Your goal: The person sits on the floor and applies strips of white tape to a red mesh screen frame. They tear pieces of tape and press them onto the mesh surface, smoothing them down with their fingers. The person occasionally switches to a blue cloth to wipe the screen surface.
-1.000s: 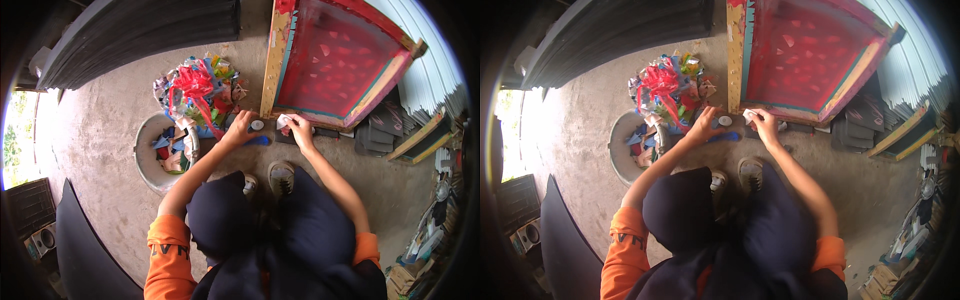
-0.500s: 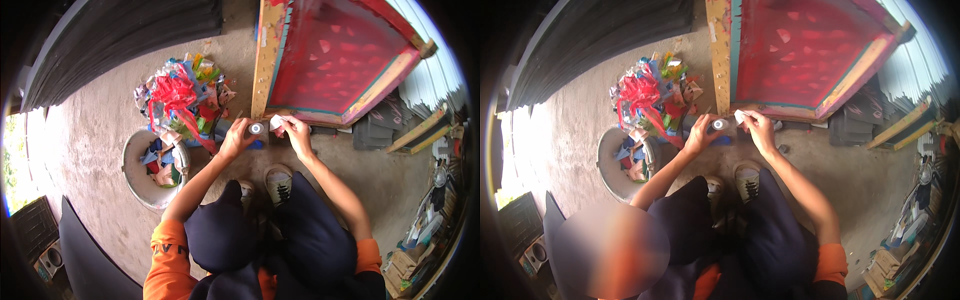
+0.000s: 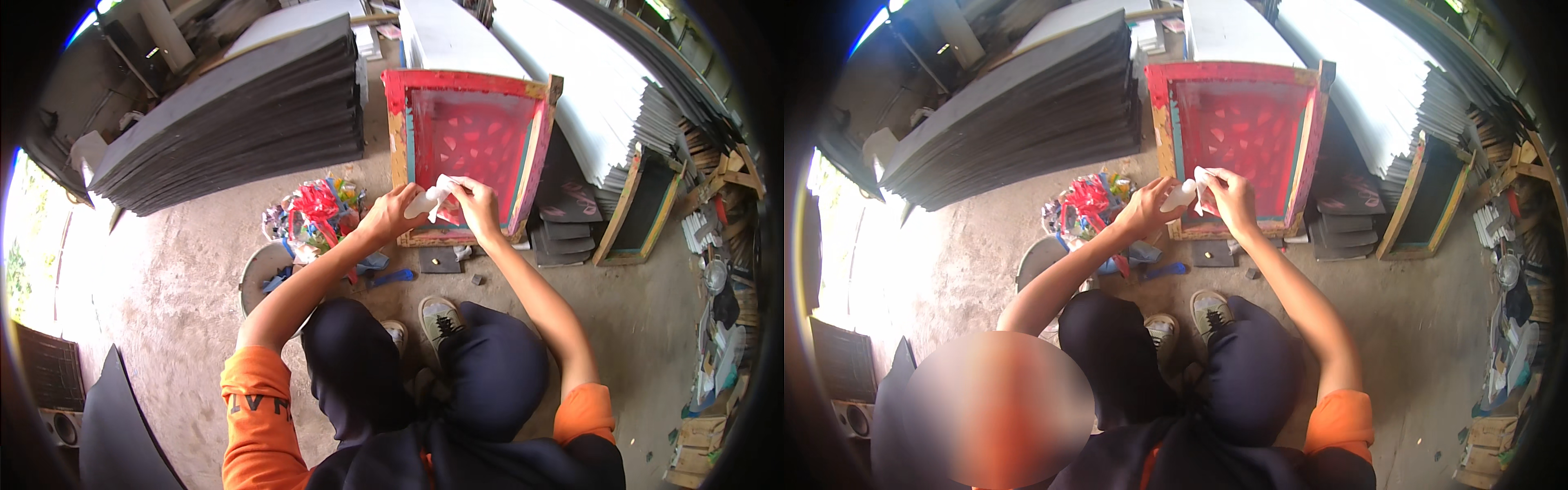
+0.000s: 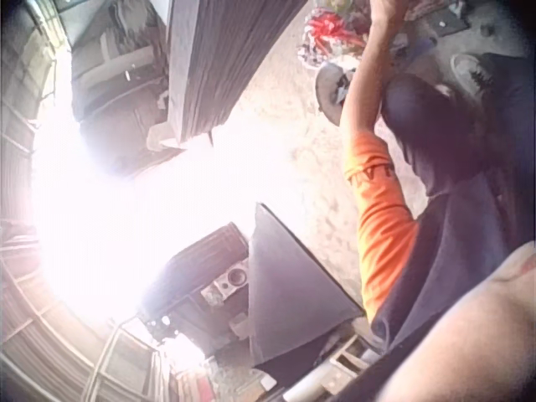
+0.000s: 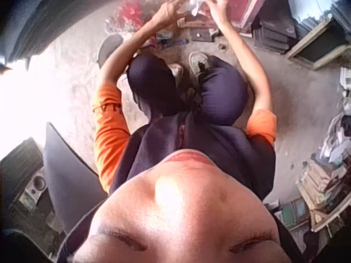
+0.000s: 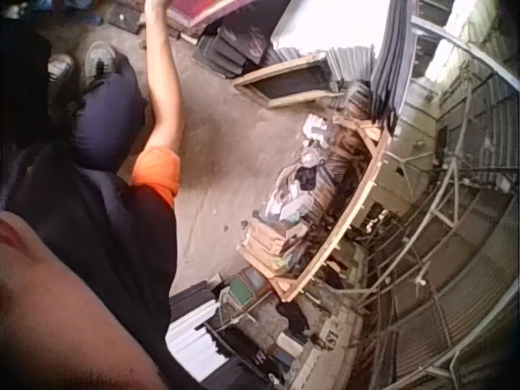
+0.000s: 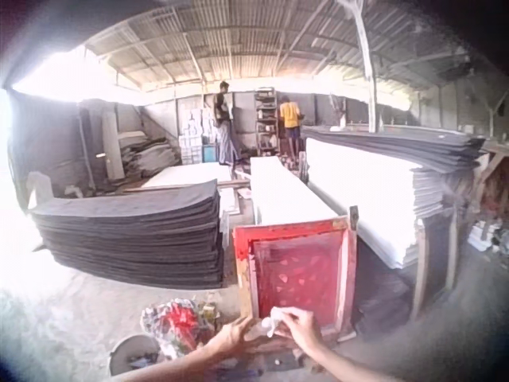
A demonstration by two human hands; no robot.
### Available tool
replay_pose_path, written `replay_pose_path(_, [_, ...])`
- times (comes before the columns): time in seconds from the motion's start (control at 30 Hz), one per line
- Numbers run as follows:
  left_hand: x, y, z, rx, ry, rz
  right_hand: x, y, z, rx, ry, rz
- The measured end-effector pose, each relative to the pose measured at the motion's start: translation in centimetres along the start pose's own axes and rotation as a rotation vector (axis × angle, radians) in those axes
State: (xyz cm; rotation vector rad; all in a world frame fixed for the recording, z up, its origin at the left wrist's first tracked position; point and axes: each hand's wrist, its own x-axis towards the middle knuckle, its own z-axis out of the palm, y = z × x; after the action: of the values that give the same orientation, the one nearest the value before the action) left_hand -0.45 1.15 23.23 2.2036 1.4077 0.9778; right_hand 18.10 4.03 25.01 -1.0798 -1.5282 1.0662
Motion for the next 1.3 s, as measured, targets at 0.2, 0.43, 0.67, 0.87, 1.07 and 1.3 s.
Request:
replay_pose_path(0.2, [0.5, 5.3, -3.2, 0.126, 0.08, 0.046, -0.2, -3.5, 0.0, -0.167, 0.092, -0.329])
replay_pose_path(0.43, [1.6, 9.2, -5.1, 0.435, -0.021, -0.041, -0.6, -3.0, -0.4, -0.174, 0.144, -0.229])
replay_pose_path(0.67, [6.4, 9.7, -5.1, 0.822, -0.498, -0.188, 0.7, 1.4, 0.1, 0.209, -0.073, 0.185])
replay_pose_path(0.87, [5.8, 7.2, -2.4, 0.503, -0.307, -0.187, 0.9, 2.1, -0.8, -0.129, 0.165, 0.079])
replay_pose_path(1.07, [2.0, 2.7, 0.6, -0.102, 0.033, -0.214, 0.7, -0.2, 0.0, -0.207, 0.154, -0.251])
replay_pose_path(1.3, [2.3, 4.5, -1.8, 0.367, -0.157, -0.272, 0.7, 1.2, 0.9, -0.201, 0.052, 0.014])
